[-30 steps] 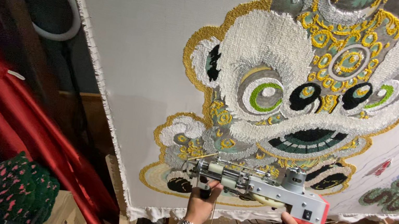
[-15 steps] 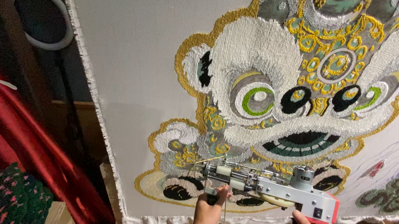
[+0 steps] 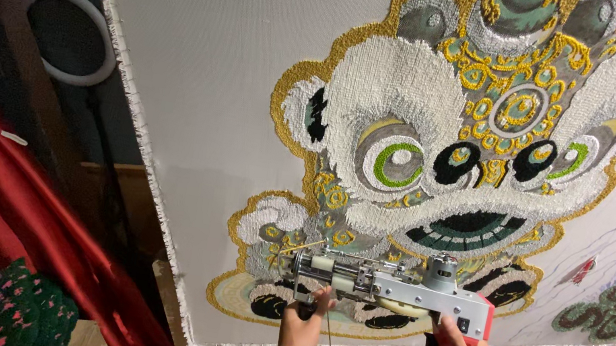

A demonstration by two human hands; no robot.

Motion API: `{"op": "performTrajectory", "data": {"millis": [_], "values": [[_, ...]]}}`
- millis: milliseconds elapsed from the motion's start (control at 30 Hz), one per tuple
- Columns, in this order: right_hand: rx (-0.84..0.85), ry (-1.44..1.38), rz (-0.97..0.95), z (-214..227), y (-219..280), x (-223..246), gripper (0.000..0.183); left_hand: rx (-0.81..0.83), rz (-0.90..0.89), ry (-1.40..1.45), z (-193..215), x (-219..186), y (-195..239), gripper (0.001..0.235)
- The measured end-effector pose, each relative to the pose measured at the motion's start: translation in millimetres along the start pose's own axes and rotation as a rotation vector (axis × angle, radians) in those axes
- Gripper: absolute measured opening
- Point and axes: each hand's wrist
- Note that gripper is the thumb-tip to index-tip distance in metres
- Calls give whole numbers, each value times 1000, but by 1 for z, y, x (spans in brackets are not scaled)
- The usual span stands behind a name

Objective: The person uses a handheld tufting gun to apply yarn into a stretched fabric canvas, following a pre-drawn design of a stylized lion head. They guide the tool along the outlines and fill areas with consistent strokes, occasionally adjusting the yarn feed with their left hand.

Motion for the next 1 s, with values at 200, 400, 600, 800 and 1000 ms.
{"op": "performTrajectory", "data": {"millis": [200,400,600,800,1000], "values": [[-38,-46,82,-10,12,-3,46,-14,-38,-8,2,10,-5,43],[-74,4,-59,-11,38,6,53,64,-185,82,-2,26,-13,36],[-78,-94,2,-8,49,-5,50,130,-62,38,-3,28,-13,34],[-71,-139,76,2,49,-16,47,147,-96,55,-11,44,-17,29],[-105,-94,-23,10,57,-15,51,119,26,-33,-11,28,8,31]]}}
Point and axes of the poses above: each hand's wrist, its own y-axis away from the middle knuckle, its own z-axis out of the back of the hand, x = y × z, and after that the axes turned 9 degrees about z, right-handed
